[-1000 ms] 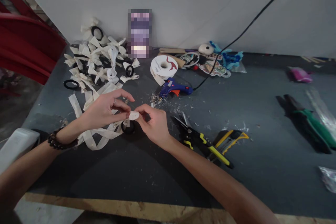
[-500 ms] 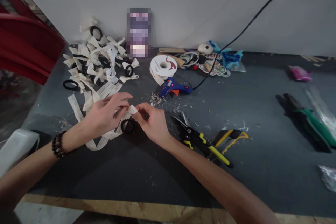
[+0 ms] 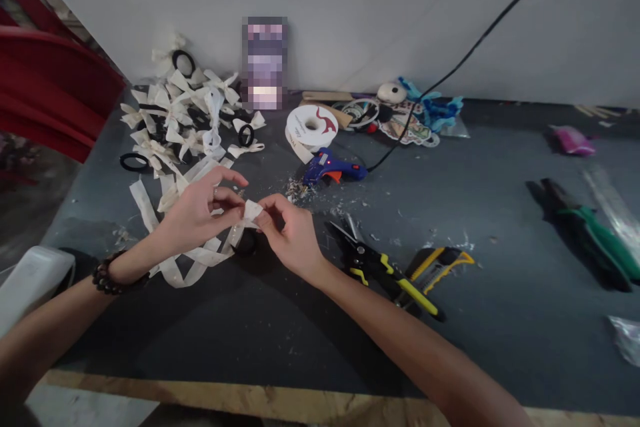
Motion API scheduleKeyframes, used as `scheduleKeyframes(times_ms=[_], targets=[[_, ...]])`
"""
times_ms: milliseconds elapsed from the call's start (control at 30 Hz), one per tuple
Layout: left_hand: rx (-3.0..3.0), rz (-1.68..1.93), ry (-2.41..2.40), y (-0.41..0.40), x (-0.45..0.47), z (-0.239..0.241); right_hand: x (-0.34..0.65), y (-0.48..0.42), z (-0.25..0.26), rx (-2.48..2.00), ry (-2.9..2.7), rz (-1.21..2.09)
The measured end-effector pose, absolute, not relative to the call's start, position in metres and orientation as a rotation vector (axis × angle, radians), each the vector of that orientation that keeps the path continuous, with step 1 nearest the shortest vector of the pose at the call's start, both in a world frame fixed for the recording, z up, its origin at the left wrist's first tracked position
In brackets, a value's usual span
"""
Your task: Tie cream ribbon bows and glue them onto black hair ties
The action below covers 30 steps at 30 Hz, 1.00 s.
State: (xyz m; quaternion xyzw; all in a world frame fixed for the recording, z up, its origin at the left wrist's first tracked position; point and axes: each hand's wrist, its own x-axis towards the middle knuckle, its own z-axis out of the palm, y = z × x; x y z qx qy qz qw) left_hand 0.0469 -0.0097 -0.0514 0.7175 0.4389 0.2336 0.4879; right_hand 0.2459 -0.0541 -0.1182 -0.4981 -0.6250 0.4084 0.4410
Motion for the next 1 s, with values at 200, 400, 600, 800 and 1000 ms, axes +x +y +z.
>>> scheduleKeyframes(times_ms=[200,400,600,800,1000], targets=[[1.763,0.695,1.186,-0.014,0.05,-0.057,0.244,-0.054,-0.118,-1.195,-1.314,1.029],[1.795,0.734,1.127,-0.014,0.05,-0.063,0.24,-0.052,-0.117,-1.259,-1.256,0.995],[1.963,0.759,1.078,-0.013,0.05,-0.056,0.242,-0.048,-0.118,-1.196,-1.203,1.12],[1.816,0.74,0.985,-0.012,0.049,-0.059,0.244,-0.046,-0.125,-1.157,-1.131,1.168],[1.889,0.736,1.022,-0.015,0.052,-0.06,0.243,-0.046,-0.125,-1.195,-1.13,1.107]])
